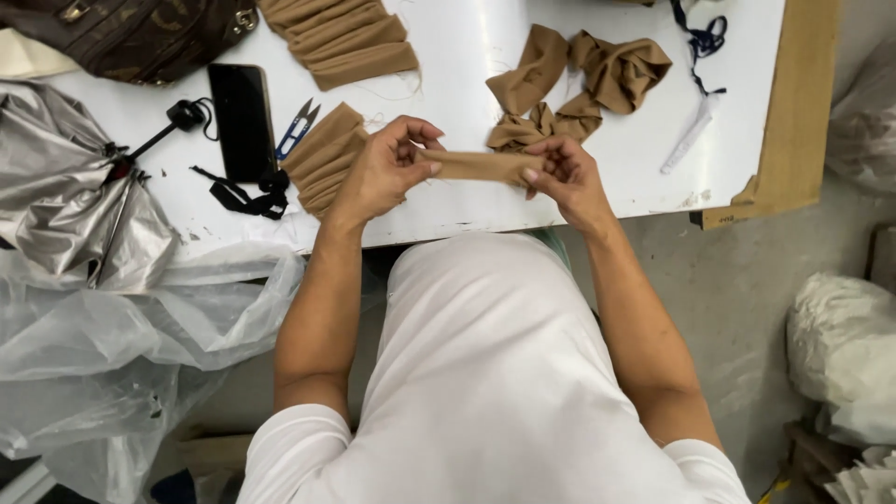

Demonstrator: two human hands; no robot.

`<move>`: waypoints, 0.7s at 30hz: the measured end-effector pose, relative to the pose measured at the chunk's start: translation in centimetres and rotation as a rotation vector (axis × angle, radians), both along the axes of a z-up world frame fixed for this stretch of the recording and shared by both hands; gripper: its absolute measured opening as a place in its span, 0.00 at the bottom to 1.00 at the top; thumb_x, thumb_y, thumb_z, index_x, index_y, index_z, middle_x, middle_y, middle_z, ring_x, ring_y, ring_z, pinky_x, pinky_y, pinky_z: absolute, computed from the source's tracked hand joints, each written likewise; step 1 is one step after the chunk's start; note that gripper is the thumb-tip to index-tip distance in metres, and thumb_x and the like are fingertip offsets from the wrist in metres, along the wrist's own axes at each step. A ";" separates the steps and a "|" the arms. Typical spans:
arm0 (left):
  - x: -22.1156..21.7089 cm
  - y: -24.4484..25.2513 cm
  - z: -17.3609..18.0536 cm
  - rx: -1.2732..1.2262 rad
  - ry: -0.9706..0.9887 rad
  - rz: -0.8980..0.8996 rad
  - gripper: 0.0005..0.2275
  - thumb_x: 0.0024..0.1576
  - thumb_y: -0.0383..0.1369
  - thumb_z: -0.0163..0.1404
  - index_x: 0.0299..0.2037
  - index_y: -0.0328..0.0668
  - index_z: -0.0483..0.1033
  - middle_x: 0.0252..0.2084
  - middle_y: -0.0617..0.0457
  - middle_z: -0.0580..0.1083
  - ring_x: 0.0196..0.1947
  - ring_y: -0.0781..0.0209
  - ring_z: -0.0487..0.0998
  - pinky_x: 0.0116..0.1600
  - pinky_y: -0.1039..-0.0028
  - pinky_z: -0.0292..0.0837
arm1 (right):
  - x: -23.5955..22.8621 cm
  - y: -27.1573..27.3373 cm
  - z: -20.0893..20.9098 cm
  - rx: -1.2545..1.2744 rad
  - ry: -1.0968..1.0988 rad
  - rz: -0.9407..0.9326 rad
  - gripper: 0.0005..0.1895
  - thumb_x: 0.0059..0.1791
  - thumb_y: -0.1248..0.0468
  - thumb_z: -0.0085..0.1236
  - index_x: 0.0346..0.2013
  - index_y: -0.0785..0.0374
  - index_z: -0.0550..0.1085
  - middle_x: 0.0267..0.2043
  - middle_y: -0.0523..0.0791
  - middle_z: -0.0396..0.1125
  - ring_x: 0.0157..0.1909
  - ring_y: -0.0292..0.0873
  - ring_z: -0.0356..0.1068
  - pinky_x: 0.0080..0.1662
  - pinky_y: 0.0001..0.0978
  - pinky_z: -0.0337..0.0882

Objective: The person is folding small rectangular fabric strips and stacking them neatly on a work table.

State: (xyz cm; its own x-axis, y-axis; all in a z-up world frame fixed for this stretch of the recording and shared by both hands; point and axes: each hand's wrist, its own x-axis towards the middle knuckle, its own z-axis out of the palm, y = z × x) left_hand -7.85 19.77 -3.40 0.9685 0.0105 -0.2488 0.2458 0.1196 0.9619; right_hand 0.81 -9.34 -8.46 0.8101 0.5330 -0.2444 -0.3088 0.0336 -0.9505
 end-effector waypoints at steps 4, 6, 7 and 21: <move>-1.6 3.4 -7.0 0.056 0.084 0.121 0.23 0.53 0.17 0.60 0.60 0.38 0.72 0.51 0.42 0.74 0.34 0.67 0.75 0.37 0.79 0.78 | 2.8 3.8 -2.3 -0.047 0.035 0.116 0.17 0.52 0.69 0.63 0.54 0.72 0.72 0.35 0.44 0.61 0.33 0.35 0.66 0.34 0.27 0.73; -1.3 4.9 -6.4 0.092 0.077 0.151 0.23 0.53 0.17 0.60 0.60 0.37 0.72 0.52 0.42 0.74 0.35 0.68 0.75 0.39 0.80 0.77 | 3.5 6.9 -0.6 -0.088 0.002 0.158 0.14 0.52 0.67 0.64 0.50 0.70 0.74 0.34 0.42 0.61 0.33 0.34 0.64 0.36 0.25 0.70; -1.1 5.7 -6.0 0.131 0.070 0.171 0.23 0.53 0.17 0.60 0.60 0.37 0.71 0.52 0.43 0.74 0.36 0.69 0.74 0.40 0.81 0.77 | 3.8 8.5 0.2 -0.127 -0.032 0.190 0.12 0.52 0.65 0.65 0.47 0.68 0.76 0.32 0.41 0.61 0.34 0.33 0.63 0.37 0.22 0.67; 1.8 11.1 -8.2 0.251 0.181 0.309 0.17 0.54 0.20 0.60 0.54 0.39 0.76 0.46 0.48 0.80 0.36 0.72 0.77 0.44 0.81 0.76 | 8.7 15.0 -8.5 -0.050 -0.026 0.197 0.12 0.49 0.78 0.62 0.47 0.73 0.73 0.37 0.50 0.65 0.36 0.40 0.71 0.39 0.32 0.81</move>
State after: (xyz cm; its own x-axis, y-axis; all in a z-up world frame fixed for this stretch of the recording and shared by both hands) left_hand -6.04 30.92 -11.58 0.8513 0.3751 -0.3669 0.4025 -0.0183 0.9152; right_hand 9.47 5.64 -16.95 0.6979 0.6693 -0.2549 -0.2800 -0.0726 -0.9573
